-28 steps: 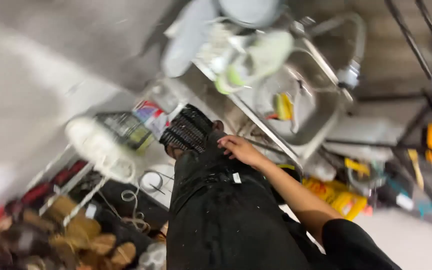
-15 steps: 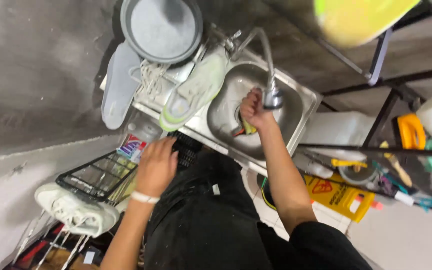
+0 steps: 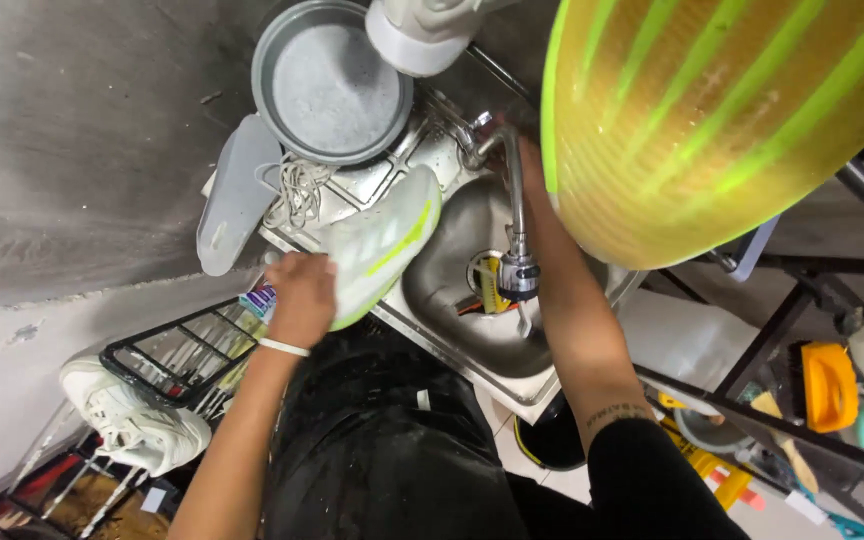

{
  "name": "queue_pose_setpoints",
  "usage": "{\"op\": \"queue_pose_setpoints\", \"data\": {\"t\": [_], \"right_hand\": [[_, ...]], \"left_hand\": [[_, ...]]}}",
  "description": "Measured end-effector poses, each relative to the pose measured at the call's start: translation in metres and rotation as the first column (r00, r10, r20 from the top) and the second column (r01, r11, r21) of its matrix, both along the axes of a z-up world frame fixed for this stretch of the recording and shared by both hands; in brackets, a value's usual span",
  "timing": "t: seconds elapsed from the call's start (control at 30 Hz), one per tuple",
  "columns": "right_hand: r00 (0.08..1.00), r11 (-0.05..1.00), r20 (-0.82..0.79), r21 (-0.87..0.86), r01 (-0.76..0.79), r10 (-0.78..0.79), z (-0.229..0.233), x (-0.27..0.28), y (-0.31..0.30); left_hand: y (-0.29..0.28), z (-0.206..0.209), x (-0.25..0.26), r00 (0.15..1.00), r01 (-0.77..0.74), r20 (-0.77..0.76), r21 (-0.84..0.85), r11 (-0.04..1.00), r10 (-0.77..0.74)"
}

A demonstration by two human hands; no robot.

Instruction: The person scrubs a white sneaker with a brush and rinses it under running water in a sink. The person repeatedly scrubs the sole and upper of the shoe, then rinses it thoroughly.

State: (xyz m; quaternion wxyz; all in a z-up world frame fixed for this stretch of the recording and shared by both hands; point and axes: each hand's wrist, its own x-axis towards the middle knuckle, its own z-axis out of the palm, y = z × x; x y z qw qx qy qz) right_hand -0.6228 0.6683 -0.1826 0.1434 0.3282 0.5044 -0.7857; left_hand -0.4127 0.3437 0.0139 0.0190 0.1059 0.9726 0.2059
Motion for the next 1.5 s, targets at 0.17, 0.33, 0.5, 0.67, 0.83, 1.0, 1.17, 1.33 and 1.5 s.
{"op": "queue_pose_setpoints", "data": {"t": [0.17, 0.33, 0.5, 0.67, 0.83, 1.0, 1.17, 1.33, 1.5], "right_hand": [[0.99, 0.999, -0.141, -0.039, -0.024, 0.019, 0.05, 0.02, -0.017], [0.981, 0.977, -0.189, -0.211, -0.002, -0.039, -0.042, 0.065, 0.019], [0.964, 0.906, -0.266, -0.41, -0.105, -0.009, -0.057, 0.133, 0.027], [0.978, 0.812, -0.2, -0.561, -0.164, 0.059, -0.118, 0.192, 0.029], [0.782, 0.097, 0.257, 0.922, -0.374, 0.568, 0.028, 0.229, 0.005], [0.757, -0.559, 0.272, 0.817, 0.144, 0.593, -0.161, 0.347, -0.021], [0.703, -0.46, 0.16, 0.849, 0.261, 0.693, -0.135, 0.317, 0.0], [0.704, -0.36, 0.136, 0.916, 0.18, 0.697, -0.063, 0.301, -0.004], [0.882, -0.1, -0.025, 0.992, 0.082, 0.471, 0.077, 0.279, -0.042]], "left_hand": [[-0.066, -0.052, -0.035, 0.606, -0.58, 0.795, 0.415, 0.701, 0.031], [-0.078, -0.055, -0.06, 0.593, -0.5, 0.804, 0.404, 0.767, -0.037], [-0.047, -0.004, -0.046, 0.666, -0.422, 0.745, 0.39, 0.819, -0.012], [-0.038, 0.007, -0.004, 0.975, 0.201, -0.068, -0.117, 0.973, -0.21], [-0.03, -0.024, 0.017, 0.972, 0.22, -0.004, -0.328, 0.919, -0.234], [-0.004, 0.014, -0.016, 0.653, -0.187, 0.736, -0.07, 0.98, 0.177], [0.044, 0.052, -0.047, 0.51, -0.674, 0.812, 0.172, 0.719, 0.283], [0.046, -0.012, -0.053, 0.434, -0.874, 0.834, 0.299, 0.382, 0.341], [0.039, -0.098, -0.062, 0.383, -0.921, 0.832, 0.31, 0.236, 0.402]]}}
